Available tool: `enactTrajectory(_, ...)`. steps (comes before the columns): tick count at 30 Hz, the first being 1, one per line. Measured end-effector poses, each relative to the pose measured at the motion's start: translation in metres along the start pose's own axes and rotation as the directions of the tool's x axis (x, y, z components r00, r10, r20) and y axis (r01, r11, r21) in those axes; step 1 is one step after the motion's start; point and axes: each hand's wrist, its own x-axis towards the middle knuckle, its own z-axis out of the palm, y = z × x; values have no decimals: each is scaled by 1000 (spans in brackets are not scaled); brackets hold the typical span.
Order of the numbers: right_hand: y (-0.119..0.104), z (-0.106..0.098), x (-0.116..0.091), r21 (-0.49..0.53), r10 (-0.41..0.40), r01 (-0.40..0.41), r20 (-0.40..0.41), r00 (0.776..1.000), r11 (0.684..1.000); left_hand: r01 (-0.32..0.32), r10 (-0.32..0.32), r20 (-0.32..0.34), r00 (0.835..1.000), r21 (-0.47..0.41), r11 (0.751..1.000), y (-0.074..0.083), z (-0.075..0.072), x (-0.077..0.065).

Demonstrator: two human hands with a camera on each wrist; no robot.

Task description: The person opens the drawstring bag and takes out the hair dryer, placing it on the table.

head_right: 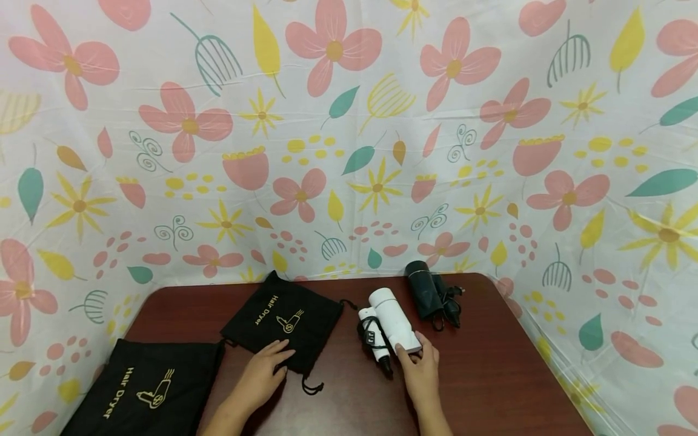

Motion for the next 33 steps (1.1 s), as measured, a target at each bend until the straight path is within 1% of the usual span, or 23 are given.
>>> enactTrajectory(5, 5, -2, 4, -71, -40, 40, 5, 999, 997, 2, -2, -9, 1000, 22, 1000, 1, 1, 0)
enactTrajectory(10, 6, -5, 6, -149, -73, 75, 19, 997, 986, 17, -16, -19, 1000, 34, 999, 1, 2, -1)
enactTrajectory(12, 5, -5, 5, -184, -105, 108, 21, 994, 977, 22, -21, -25, 999, 38, 999, 1, 3, 0)
enactTrajectory(13, 5, -5, 5, -188, -136, 137, 21, 990, 972, 24, -23, -30, 999, 41, 999, 1, 3, 0)
enactTrajectory(15, 5, -4, 4, -202, -224, 224, 23, 974, 953, 28, -26, -38, 999, 46, 999, 2, 3, 0)
enactTrajectory(16, 6, -3, 4, -211, -276, 275, 27, 961, 938, 30, -28, -40, 999, 48, 998, 2, 4, 0)
enactTrajectory(19, 6, 0, 2, -238, -426, 428, 61, 902, 872, 40, -37, -49, 998, 50, 998, 2, 5, 0)
enactTrajectory(21, 5, 2, 1, -260, -488, 493, 89, 868, 830, 44, -41, -58, 997, 51, 998, 3, 5, 0)
enactTrajectory(22, 5, 3, 0, -267, -506, 512, 96, 857, 816, 44, -41, -63, 997, 53, 998, 3, 6, 0)
enactTrajectory(23, 4, 4, 0, -277, -519, 525, 100, 849, 805, 45, -41, -69, 997, 56, 997, 4, 6, 0)
enactTrajectory(27, 4, 7, 0, -346, -547, 541, 91, 832, 766, 45, -39, -95, 995, 70, 997, 4, 8, 1)
enactTrajectory(30, 5, 9, 0, -388, -560, 545, 87, 824, 743, 51, -42, -114, 993, 72, 996, 3, 9, 1)
enactTrajectory(33, 6, 10, 1, -410, -560, 543, 91, 824, 733, 60, -51, -127, 991, 70, 996, 3, 10, 1)
